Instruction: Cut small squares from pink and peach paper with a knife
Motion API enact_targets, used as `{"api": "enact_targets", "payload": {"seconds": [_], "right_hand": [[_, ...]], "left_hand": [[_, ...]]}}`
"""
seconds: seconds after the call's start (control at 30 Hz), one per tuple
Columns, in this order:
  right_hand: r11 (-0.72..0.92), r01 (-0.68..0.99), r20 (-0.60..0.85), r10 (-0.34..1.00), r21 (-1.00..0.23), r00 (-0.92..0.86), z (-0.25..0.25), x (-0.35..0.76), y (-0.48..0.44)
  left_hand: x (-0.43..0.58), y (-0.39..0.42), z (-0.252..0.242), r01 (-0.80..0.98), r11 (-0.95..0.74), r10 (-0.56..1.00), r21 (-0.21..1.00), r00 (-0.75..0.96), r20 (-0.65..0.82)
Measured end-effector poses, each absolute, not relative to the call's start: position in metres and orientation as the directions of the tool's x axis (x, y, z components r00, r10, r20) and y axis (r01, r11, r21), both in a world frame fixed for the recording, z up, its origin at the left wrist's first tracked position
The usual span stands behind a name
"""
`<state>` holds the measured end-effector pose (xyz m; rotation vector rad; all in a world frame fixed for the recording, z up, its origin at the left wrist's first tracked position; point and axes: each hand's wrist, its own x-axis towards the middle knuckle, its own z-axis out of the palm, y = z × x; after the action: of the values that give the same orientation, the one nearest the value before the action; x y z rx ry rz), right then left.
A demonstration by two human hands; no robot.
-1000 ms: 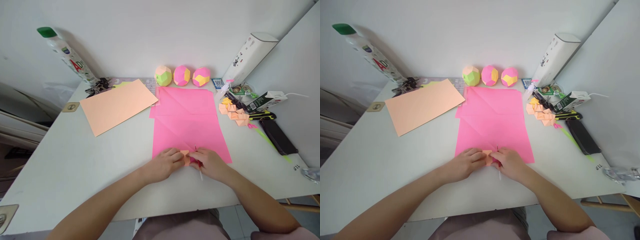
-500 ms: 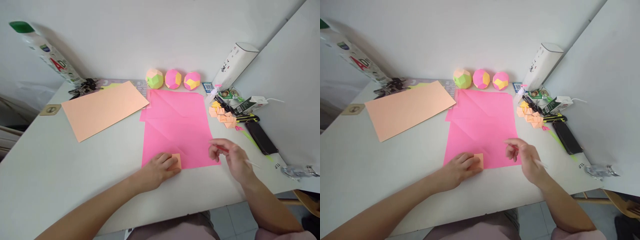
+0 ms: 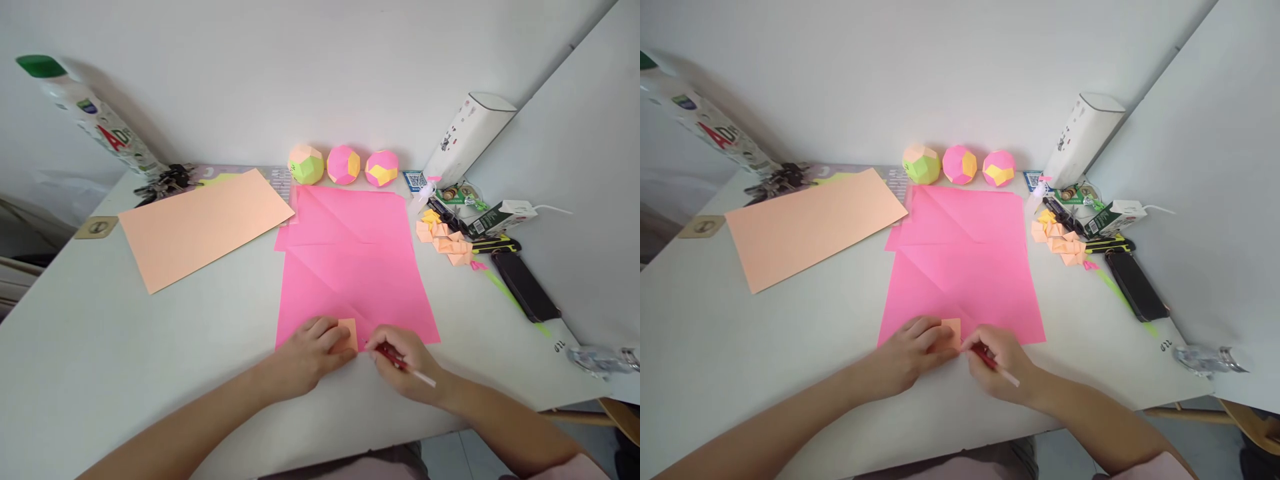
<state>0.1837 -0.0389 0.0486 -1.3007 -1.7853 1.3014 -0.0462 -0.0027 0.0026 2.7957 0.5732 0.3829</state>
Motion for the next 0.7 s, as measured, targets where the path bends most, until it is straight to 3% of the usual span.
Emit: {"api": "enact_targets", "payload": {"seconds": [0.7], "right_hand": [[0.18, 0.502, -0.03, 0.924, -0.846, -0.381, 0.025, 0.177, -0.04]], "left_hand": [[-0.047, -0.001, 0.003, 0.325, -0.886, 0.406, 0.331, 0.888, 0.216]]}}
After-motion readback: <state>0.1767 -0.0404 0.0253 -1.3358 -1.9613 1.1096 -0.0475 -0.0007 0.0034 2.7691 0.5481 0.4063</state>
